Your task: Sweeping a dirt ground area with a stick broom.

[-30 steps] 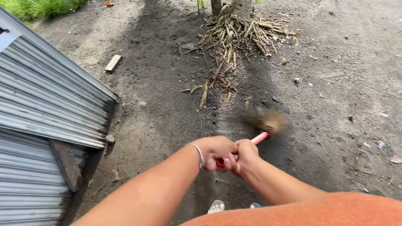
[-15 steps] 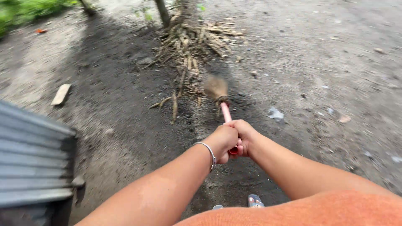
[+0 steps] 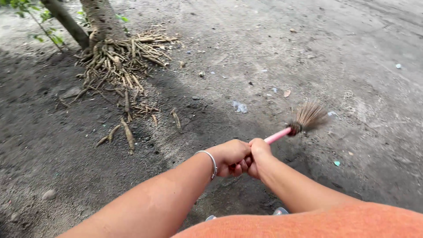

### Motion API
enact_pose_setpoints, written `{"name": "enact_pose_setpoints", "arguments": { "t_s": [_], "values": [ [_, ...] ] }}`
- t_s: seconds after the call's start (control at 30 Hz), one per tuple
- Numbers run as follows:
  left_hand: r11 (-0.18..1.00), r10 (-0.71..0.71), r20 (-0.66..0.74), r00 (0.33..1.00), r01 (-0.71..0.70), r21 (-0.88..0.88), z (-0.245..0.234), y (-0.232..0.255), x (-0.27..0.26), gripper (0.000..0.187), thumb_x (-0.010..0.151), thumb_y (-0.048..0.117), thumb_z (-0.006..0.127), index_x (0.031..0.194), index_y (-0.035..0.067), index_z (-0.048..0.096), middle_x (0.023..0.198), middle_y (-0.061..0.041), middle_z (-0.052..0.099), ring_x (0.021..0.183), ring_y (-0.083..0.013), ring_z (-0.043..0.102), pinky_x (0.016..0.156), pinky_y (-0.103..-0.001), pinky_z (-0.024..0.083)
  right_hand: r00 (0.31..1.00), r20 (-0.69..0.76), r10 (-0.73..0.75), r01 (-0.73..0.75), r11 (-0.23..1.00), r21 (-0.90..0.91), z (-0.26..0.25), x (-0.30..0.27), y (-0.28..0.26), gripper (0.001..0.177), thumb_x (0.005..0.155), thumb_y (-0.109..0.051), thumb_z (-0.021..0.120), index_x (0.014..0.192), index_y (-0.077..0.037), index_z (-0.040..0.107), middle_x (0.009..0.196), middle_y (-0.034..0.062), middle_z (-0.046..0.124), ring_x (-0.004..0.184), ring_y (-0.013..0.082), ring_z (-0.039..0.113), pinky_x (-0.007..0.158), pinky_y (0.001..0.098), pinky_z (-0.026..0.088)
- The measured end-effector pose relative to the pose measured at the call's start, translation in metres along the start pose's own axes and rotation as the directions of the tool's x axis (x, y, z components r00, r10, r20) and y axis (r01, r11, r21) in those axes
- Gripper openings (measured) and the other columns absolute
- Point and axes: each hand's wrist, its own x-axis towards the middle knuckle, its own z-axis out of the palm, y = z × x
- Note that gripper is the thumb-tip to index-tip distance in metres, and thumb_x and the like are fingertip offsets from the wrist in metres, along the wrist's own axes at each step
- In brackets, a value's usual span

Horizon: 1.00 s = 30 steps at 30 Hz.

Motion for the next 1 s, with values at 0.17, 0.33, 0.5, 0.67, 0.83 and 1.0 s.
{"name": "enact_pose_setpoints", "arguments": {
  "t_s": [0.17, 0.33, 0.5, 0.67, 0.83, 1.0],
  "values": [
    [0.980, 0.172, -0.209, 0.963, -0.145, 0.134, 0.044, 0.023, -0.004, 0.025, 0.106, 0.027, 0.040, 0.088, 0.014, 0.049, 0.064, 0.005, 0.045, 0.044, -0.0043, 0.038, 0.034, -0.020, 0.032, 0.996, 0.061, -0.058, 0.066, 0.989, -0.130, -0.005, -0.002, -0.043, 0.019, 0.089, -0.025, 0.051, 0.075, -0.014, 0.043, 0.052, -0.0006, 0.037, 0.034, 0.0156, 0.031, 0.029, 0.0326, 0.027],
    [0.972, 0.182, -0.528, 0.829, -0.233, -0.032, 0.074, 0.039, 0.011, 0.026, 0.107, 0.032, 0.036, 0.093, 0.015, 0.050, 0.066, 0.002, 0.047, 0.046, -0.0087, 0.039, 0.037, -0.024, 0.037, 0.970, 0.239, 0.039, 0.019, 0.971, -0.239, 0.007, -0.011, -0.075, 0.020, 0.091, -0.033, 0.056, 0.078, -0.018, 0.051, 0.055, -0.0018, 0.049, 0.035, 0.0166, 0.039, 0.029, 0.0331, 0.028],
    [0.916, 0.081, -0.648, 0.757, -0.312, -0.251, 0.047, 0.032, 0.055, 0.020, 0.105, 0.014, 0.038, 0.095, 0.005, 0.052, 0.069, -0.003, 0.053, 0.046, -0.0098, 0.047, 0.038, -0.023, 0.043, 0.907, 0.298, 0.297, -0.138, 0.879, -0.456, 0.005, 0.006, -0.074, 0.030, 0.093, -0.038, 0.051, 0.079, -0.012, 0.057, 0.058, 0.0041, 0.055, 0.038, 0.0178, 0.043, 0.030, 0.0317, 0.030],
    [0.992, 0.000, -0.404, 0.915, -0.052, -0.117, 0.044, 0.028, 0.081, 0.027, 0.107, 0.021, 0.037, 0.086, 0.010, 0.050, 0.064, 0.003, 0.050, 0.045, -0.0050, 0.046, 0.038, -0.019, 0.043, 0.936, 0.256, 0.240, -0.168, 0.947, -0.273, -0.054, 0.064, -0.043, 0.031, 0.095, -0.038, 0.055, 0.074, -0.017, 0.045, 0.052, -0.0058, 0.038, 0.032, 0.0041, 0.032, 0.024, 0.0200, 0.026],
    [0.986, -0.163, -0.157, 0.974, 0.168, 0.019, 0.089, 0.033, 0.121, 0.035, 0.107, 0.025, 0.040, 0.076, 0.011, 0.050, 0.057, 0.006, 0.047, 0.042, -0.0028, 0.044, 0.037, -0.017, 0.041, 0.984, 0.103, 0.144, -0.147, 0.989, 0.023, -0.120, 0.029, -0.068, 0.029, 0.097, -0.032, 0.048, 0.076, -0.012, 0.050, 0.054, -0.0025, 0.046, 0.033, 0.0043, 0.034, 0.026, 0.0185, 0.028],
    [0.980, -0.157, 0.102, 0.982, 0.168, -0.111, 0.122, 0.044, 0.132, 0.038, 0.108, 0.024, 0.047, 0.072, 0.012, 0.048, 0.058, 0.007, 0.048, 0.044, -0.0010, 0.044, 0.038, -0.015, 0.039, 0.991, -0.110, 0.076, -0.075, 0.997, 0.019, -0.156, 0.001, -0.102, 0.021, 0.095, -0.020, 0.045, 0.078, -0.007, 0.047, 0.056, 0.0035, 0.050, 0.034, 0.0067, 0.041, 0.027, 0.0204, 0.037]
  ]
}}
